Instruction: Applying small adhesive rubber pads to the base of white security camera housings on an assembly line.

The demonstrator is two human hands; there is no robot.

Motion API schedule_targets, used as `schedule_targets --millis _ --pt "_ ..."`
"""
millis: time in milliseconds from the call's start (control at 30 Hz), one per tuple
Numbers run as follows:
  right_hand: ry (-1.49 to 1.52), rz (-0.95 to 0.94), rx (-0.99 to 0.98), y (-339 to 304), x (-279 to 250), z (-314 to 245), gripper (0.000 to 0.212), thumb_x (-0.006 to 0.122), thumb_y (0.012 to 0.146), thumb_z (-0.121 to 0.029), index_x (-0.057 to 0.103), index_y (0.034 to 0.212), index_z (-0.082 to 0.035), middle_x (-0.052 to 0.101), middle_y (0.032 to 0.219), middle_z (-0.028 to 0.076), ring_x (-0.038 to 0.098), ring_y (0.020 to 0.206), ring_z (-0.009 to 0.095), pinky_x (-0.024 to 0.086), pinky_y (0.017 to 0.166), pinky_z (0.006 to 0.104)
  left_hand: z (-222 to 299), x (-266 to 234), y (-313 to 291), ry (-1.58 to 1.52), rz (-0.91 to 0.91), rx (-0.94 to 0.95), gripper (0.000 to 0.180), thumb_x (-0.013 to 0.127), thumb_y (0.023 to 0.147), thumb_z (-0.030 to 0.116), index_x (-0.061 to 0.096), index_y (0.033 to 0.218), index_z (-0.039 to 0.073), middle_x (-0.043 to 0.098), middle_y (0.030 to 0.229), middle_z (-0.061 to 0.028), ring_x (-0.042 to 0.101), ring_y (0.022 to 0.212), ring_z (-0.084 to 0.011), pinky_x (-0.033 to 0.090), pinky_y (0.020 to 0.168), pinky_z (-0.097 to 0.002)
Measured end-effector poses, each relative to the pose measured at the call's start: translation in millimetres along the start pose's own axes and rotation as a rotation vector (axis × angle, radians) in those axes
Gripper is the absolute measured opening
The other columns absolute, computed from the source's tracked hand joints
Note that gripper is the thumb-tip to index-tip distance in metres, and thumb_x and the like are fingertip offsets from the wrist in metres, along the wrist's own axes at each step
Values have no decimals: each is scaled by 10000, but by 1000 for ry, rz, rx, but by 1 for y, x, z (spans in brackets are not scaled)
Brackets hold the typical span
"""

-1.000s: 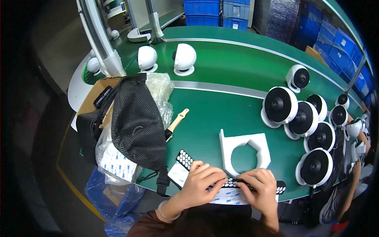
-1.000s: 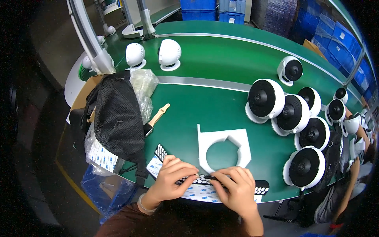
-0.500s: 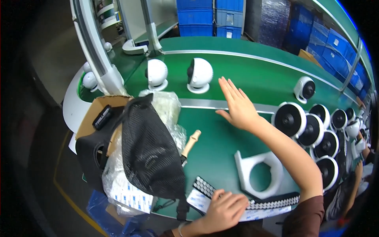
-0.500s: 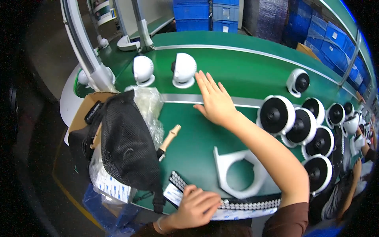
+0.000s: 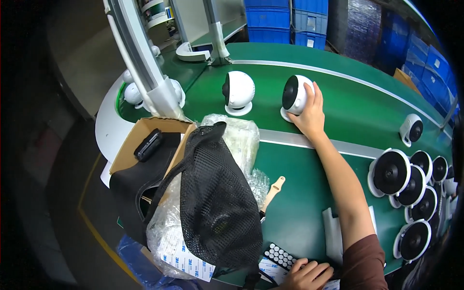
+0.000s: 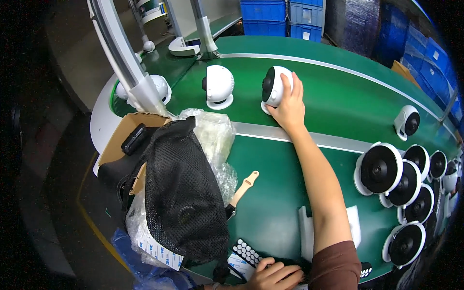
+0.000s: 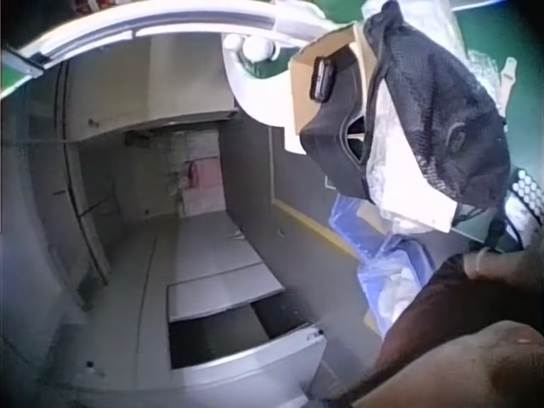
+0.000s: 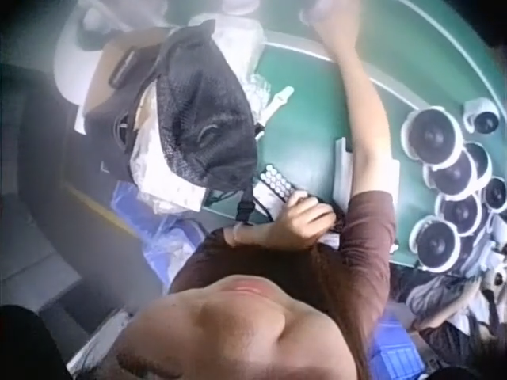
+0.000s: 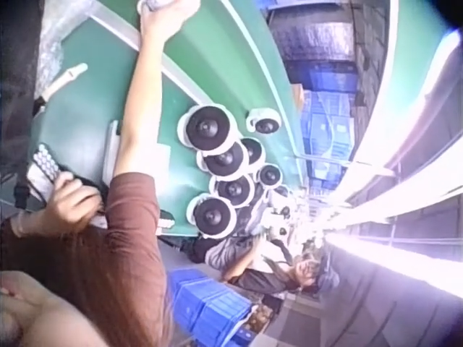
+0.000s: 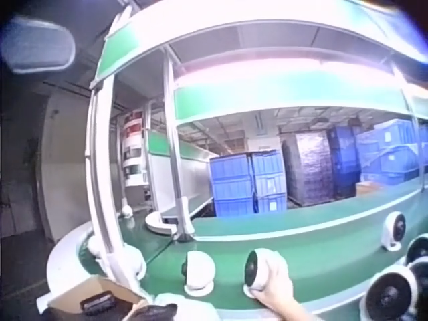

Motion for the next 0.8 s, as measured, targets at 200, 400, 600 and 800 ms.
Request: schedule_targets --millis 200,400,600,800 --pt "180 -123 170 18 -73 -20 1043 785 489 -410 246 1306 -51 378 1215 247 419 1121 378 398 925 427 -8 0 -7 30 -103 -29 100 650 718 160 626 796 103 612 870 8 506 638 -108 316 685 -291" --pt "280 -432 466 6 -230 -50 1021 720 543 -533 324 1245 93 522 1088 266 565 959 335 456 841 329 -11 -5 1 -111 -60 -65 118 704 659 89 653 766 99 605 919 -27 484 648 -151 343 695 -293" --pt "477 -1106 742 -43 -301 -33 523 627 735 -382 533 1045 29 572 956 103 568 866 152 450 746 241 -4 -7 3 -148 -89 -86 118 686 647 -3 649 752 36 543 888 -62 437 696 -158 374 602 -245" --pt "260 -1492 723 -54 -311 -20 755 634 649 -529 516 1084 78 594 969 180 608 827 231 513 603 302 -6 -1 8 -235 -135 -197 87 696 668 77 645 737 66 571 867 -42 432 614 -160 342 649 -291"
Point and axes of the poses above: each hand's wrist, its own y-axis towards the middle knuckle, its own x-axis out of the palm, z = x × y, the point moved 1 cm from there along y, towards the middle knuckle
